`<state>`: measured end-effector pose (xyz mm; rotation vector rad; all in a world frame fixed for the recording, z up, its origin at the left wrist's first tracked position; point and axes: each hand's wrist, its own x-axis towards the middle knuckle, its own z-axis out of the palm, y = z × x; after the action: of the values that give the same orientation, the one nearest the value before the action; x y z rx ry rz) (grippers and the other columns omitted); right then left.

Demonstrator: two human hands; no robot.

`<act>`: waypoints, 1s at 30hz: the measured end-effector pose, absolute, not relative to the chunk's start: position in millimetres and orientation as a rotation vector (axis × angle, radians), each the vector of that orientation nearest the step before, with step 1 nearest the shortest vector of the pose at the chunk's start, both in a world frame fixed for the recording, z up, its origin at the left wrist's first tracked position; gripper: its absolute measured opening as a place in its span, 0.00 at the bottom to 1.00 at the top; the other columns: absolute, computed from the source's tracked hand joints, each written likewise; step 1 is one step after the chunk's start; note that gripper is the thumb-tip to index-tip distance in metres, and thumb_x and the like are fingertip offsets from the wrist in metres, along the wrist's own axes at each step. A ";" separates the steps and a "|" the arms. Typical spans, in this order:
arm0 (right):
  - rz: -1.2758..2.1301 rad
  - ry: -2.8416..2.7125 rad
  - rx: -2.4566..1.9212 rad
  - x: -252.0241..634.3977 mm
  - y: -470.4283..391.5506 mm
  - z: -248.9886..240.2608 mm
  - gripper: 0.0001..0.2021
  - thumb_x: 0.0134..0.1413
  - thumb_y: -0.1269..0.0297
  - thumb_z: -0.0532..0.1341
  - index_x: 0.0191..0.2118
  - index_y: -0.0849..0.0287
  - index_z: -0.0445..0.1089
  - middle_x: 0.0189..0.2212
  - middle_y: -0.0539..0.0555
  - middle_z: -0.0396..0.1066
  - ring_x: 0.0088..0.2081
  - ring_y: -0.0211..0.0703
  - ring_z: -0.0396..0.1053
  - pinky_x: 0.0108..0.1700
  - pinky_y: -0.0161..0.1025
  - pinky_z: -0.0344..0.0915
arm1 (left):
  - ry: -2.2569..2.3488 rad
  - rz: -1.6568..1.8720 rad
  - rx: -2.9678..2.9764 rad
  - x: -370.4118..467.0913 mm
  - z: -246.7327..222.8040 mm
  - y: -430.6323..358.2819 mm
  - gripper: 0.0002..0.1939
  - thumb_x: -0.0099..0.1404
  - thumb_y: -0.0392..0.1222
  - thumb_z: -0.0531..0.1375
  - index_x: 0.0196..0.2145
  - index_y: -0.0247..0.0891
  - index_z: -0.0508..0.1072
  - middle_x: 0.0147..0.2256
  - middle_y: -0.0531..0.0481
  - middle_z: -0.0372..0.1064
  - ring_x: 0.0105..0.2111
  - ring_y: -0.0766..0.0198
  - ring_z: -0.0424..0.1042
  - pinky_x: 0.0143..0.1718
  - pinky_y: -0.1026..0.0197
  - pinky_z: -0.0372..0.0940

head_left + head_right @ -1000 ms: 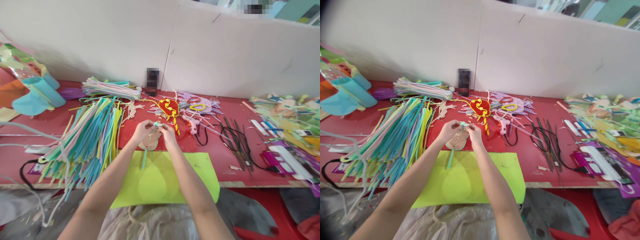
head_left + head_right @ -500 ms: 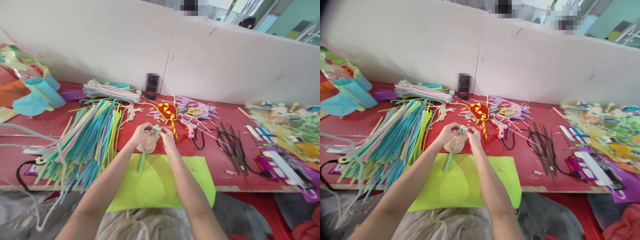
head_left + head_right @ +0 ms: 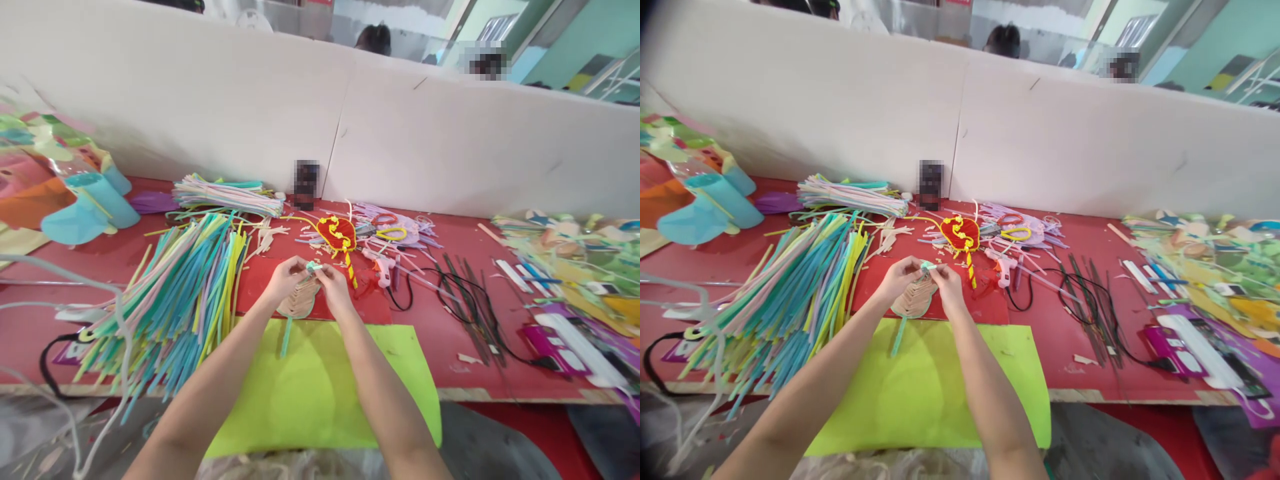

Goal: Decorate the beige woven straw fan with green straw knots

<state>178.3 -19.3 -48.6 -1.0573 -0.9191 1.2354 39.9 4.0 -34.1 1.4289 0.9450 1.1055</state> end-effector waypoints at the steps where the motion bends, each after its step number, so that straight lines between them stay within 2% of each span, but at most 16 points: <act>1: 1.269 -0.941 -1.045 180.4 -19.4 -48.8 0.11 0.42 0.55 0.66 0.28 0.58 0.71 0.25 0.48 0.70 0.28 0.36 0.65 0.34 0.35 0.61 | 0.939 1.087 1.443 37.3 -34.2 5.2 0.08 0.53 0.42 0.62 0.28 0.36 0.67 0.26 0.55 0.66 0.27 0.69 0.66 0.32 0.65 0.61; 6: 1.379 -0.922 -1.025 186.5 -19.7 -46.6 0.10 0.39 0.59 0.68 0.27 0.58 0.71 0.23 0.46 0.69 0.26 0.34 0.65 0.32 0.33 0.61 | 0.907 0.972 1.472 29.7 -30.5 7.1 0.09 0.53 0.43 0.62 0.28 0.35 0.67 0.25 0.55 0.65 0.26 0.69 0.65 0.30 0.66 0.60; 24: 1.490 -0.868 -1.063 189.2 -20.5 -40.9 0.12 0.31 0.61 0.71 0.26 0.59 0.74 0.23 0.48 0.73 0.24 0.36 0.70 0.33 0.37 0.67 | 0.875 0.907 1.547 23.3 -24.6 3.4 0.09 0.53 0.44 0.61 0.26 0.35 0.67 0.23 0.54 0.64 0.23 0.70 0.63 0.27 0.66 0.59; 30: 1.400 -0.852 -1.069 190.1 -19.3 -36.8 0.12 0.31 0.61 0.71 0.27 0.59 0.75 0.25 0.49 0.74 0.24 0.37 0.69 0.33 0.38 0.69 | 0.832 0.906 1.664 20.5 -25.9 6.2 0.10 0.59 0.44 0.57 0.36 0.36 0.71 0.32 0.48 0.71 0.30 0.65 0.70 0.34 0.62 0.64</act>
<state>190.1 -19.3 -36.8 -1.0691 -0.8519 1.3997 20.5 6.2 -25.9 1.6644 0.8318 0.9064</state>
